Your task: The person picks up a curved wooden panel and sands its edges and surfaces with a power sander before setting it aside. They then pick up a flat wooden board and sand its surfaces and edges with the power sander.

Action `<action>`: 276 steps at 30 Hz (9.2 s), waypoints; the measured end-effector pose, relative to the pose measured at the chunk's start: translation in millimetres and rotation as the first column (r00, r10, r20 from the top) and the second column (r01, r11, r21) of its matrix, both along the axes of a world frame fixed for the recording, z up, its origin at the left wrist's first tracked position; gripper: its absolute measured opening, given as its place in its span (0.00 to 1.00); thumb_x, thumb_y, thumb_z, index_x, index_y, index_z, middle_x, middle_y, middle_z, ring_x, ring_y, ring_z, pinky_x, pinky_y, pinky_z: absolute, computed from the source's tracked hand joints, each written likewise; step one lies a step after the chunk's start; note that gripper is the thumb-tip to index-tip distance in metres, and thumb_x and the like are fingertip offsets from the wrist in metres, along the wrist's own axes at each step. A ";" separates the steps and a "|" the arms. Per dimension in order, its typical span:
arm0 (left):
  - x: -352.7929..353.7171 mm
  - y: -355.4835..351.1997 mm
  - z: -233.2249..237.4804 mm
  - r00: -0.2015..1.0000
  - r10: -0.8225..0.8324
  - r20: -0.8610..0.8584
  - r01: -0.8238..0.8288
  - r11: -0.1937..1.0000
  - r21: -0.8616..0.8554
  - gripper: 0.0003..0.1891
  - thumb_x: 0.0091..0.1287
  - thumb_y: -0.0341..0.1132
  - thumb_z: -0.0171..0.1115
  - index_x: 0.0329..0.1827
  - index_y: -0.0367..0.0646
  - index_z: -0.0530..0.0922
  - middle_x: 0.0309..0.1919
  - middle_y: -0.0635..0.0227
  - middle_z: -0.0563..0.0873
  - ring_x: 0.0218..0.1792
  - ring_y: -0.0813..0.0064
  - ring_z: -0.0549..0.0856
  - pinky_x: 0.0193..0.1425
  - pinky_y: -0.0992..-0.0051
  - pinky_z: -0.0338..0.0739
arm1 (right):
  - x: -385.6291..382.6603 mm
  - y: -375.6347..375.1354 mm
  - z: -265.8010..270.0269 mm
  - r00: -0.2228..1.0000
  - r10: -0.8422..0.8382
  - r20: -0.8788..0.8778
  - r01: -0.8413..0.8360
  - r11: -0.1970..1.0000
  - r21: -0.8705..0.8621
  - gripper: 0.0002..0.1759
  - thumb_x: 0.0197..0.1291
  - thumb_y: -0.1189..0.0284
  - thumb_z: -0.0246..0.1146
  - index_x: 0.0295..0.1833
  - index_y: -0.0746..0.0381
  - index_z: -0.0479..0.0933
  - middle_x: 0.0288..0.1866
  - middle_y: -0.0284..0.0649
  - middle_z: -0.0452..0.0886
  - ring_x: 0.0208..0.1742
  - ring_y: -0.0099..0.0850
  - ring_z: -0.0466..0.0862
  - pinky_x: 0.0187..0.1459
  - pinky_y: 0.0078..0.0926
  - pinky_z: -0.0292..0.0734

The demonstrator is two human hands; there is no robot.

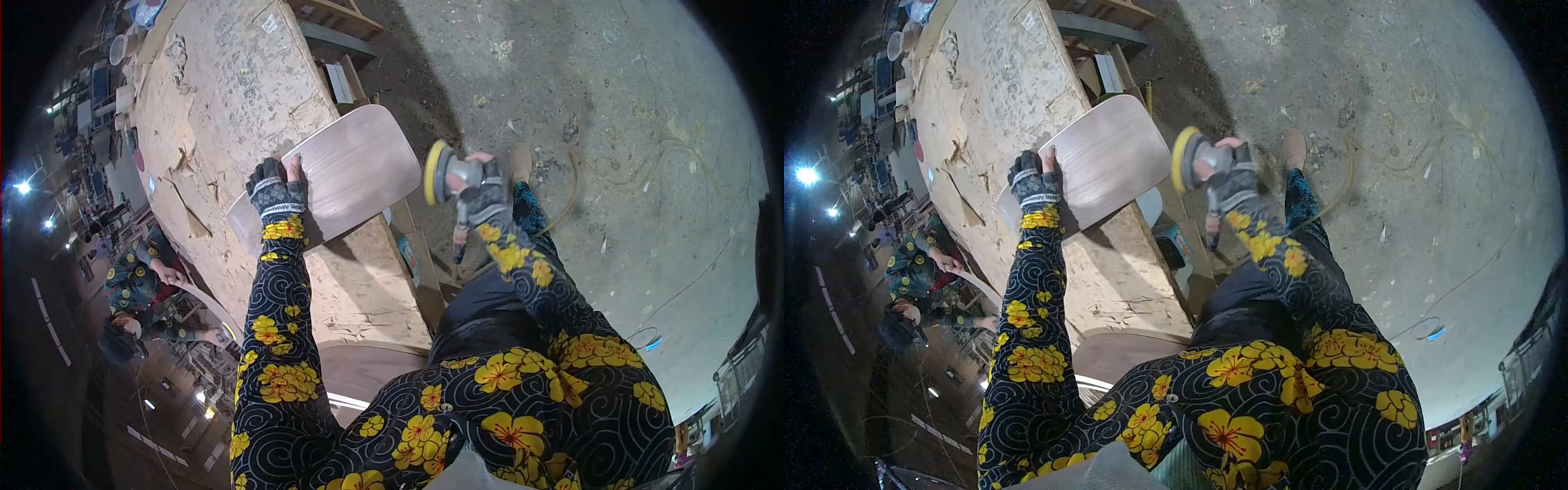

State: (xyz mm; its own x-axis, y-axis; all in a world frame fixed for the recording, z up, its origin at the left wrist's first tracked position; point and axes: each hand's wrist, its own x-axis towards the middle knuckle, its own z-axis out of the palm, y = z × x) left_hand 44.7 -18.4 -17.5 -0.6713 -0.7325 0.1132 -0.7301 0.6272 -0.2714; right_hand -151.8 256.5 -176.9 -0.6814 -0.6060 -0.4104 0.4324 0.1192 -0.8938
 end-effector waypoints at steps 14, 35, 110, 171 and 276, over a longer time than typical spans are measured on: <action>-5.5 1.8 2.9 0.993 0.106 -0.060 -0.101 0.993 0.068 0.23 0.65 0.55 0.61 0.44 0.42 0.81 0.39 0.55 0.84 0.46 0.52 0.81 0.55 0.53 0.70 | 66.8 -2.3 -64.2 0.875 -0.021 0.483 -0.017 0.997 0.074 0.21 0.58 0.71 0.72 0.54 0.54 0.70 0.42 0.36 0.77 0.32 0.26 0.79 0.27 0.26 0.79; -0.5 -3.1 0.5 0.993 0.116 0.028 -0.118 0.990 0.072 0.25 0.65 0.57 0.61 0.47 0.41 0.80 0.39 0.56 0.84 0.46 0.52 0.81 0.54 0.53 0.70 | 37.8 -15.3 -72.5 0.925 0.076 0.373 -0.114 0.990 0.080 0.21 0.55 0.71 0.74 0.50 0.54 0.71 0.39 0.34 0.77 0.31 0.25 0.79 0.29 0.26 0.76; -1.5 -2.3 -1.2 0.998 0.041 -0.045 -0.039 0.998 0.047 0.23 0.64 0.53 0.63 0.47 0.40 0.80 0.38 0.54 0.83 0.44 0.50 0.80 0.52 0.53 0.70 | -71.6 -107.8 48.2 0.767 0.420 -0.485 -0.444 0.893 0.071 0.27 0.45 0.63 0.78 0.50 0.55 0.74 0.43 0.42 0.78 0.46 0.35 0.80 0.51 0.36 0.76; -8.2 0.9 3.5 0.996 0.086 -0.015 -0.085 0.993 0.084 0.23 0.68 0.53 0.59 0.50 0.40 0.81 0.44 0.49 0.84 0.48 0.46 0.81 0.55 0.53 0.73 | -17.5 -62.8 -112.0 0.898 0.249 0.363 -0.296 0.952 0.080 0.17 0.48 0.60 0.78 0.37 0.52 0.79 0.30 0.34 0.81 0.29 0.29 0.82 0.28 0.32 0.80; -11.4 2.6 22.0 0.987 0.128 -0.094 -0.115 0.984 0.136 0.23 0.61 0.55 0.65 0.43 0.42 0.78 0.40 0.53 0.82 0.45 0.51 0.80 0.55 0.52 0.69 | -65.4 -155.5 111.1 0.345 0.627 -0.698 -0.479 0.757 0.444 0.32 0.55 0.54 0.68 0.58 0.67 0.74 0.52 0.57 0.77 0.53 0.53 0.79 0.54 0.49 0.76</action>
